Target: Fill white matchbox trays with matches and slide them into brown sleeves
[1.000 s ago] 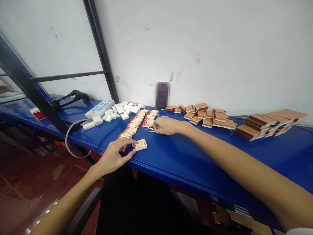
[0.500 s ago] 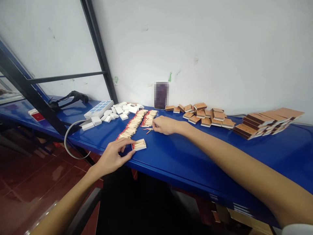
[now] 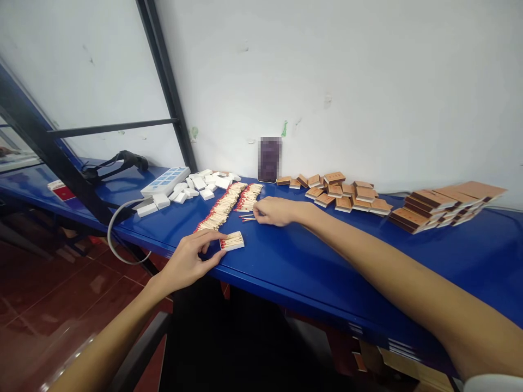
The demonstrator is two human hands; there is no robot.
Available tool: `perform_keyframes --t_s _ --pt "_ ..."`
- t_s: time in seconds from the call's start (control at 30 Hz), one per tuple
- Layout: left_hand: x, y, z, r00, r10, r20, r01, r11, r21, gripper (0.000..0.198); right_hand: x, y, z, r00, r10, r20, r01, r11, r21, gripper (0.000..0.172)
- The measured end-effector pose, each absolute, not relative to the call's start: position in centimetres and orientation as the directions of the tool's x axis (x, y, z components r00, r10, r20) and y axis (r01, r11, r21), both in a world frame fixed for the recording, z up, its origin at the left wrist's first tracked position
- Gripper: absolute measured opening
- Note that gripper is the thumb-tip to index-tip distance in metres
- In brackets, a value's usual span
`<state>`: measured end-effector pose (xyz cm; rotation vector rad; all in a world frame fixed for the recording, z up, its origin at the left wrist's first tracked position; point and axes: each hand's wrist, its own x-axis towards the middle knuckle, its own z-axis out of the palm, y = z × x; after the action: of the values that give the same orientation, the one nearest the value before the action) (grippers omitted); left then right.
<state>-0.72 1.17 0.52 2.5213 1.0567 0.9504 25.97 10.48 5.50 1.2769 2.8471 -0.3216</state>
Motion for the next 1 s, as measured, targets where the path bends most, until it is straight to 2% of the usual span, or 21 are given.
perform_keyframes --t_s 0.13,0.37,0.6,0.8,1.0 --pt "-0.7 1.2 0.6 0.521 0.716 0.465 0.560 -0.698 0.446 0.025 26.0 10.4 5.6 -0.659 0.749 -0.073 0.751 0.648 -0.129 0.009" --pt "-0.7 1.3 0.5 0.530 0.702 0.475 0.552 -0.711 0.435 0.025 25.9 9.6 7.1 -0.672 0.740 -0.002 0.736 0.668 -0.105 0.014" --pt "-0.7 1.2 0.5 0.526 0.706 0.474 0.556 -0.707 0.437 0.025 25.7 9.6 6.6 -0.662 0.747 -0.067 0.744 0.644 -0.179 0.012" --pt "-0.6 1.3 0.6 0.531 0.706 0.469 0.556 -0.707 0.436 0.024 26.0 9.6 6.9 -0.669 0.742 -0.034 0.732 0.650 -0.203 0.011" --pt "-0.7 1.1 0.7 0.492 0.743 0.453 0.572 -0.668 0.475 0.035 24.3 6.6 9.4 -0.716 0.690 -0.108 0.682 0.657 -0.322 0.009"
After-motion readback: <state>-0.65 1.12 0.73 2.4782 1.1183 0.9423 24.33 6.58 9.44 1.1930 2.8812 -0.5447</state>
